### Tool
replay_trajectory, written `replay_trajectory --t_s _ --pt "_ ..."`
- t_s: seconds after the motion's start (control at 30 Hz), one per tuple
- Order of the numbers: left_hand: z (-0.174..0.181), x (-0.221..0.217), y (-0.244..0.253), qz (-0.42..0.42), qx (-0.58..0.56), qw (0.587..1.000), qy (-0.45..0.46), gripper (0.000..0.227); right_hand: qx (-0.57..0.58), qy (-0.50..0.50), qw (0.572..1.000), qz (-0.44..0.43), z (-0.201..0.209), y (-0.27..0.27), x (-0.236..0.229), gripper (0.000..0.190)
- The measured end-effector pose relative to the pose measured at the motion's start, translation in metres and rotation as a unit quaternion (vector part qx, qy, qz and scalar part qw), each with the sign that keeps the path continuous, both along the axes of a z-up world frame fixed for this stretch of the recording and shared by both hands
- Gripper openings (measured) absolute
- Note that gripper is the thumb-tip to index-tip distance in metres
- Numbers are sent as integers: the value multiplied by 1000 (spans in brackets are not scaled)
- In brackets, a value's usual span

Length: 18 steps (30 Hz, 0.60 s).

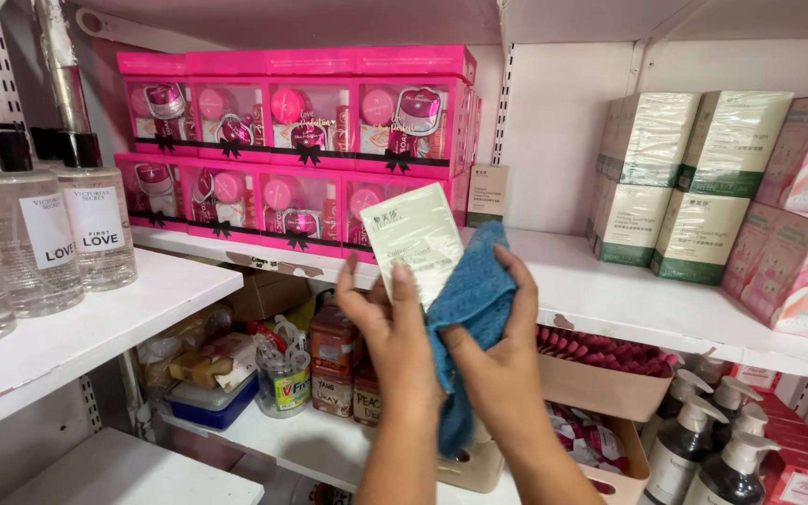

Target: Checking an inventory list and wiping down beauty product boxes with a cloth while organizing them on store shelves.

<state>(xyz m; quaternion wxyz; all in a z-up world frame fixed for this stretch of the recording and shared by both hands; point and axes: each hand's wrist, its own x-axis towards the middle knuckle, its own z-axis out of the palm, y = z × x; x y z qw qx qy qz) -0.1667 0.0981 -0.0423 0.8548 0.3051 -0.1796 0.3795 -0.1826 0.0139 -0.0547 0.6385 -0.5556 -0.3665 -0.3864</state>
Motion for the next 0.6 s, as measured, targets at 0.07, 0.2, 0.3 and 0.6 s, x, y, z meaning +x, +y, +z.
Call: replay_trajectory --t_s 0.07,0.2,0.3,0.6 --pt "-5 6 5 14 25 999 14 61 -5 17 1000 -12 4 -5 2 73" --pt "-19 23 4 -32 59 997 -23 50 9 157 987 16 30 -29 14 57" --pt "-18 16 1 -61 135 989 -21 43 37 206 964 165 48 -56 44 43" --pt "-8 19 -9 254 210 944 12 42 85 318 884 331 33 -51 67 49"
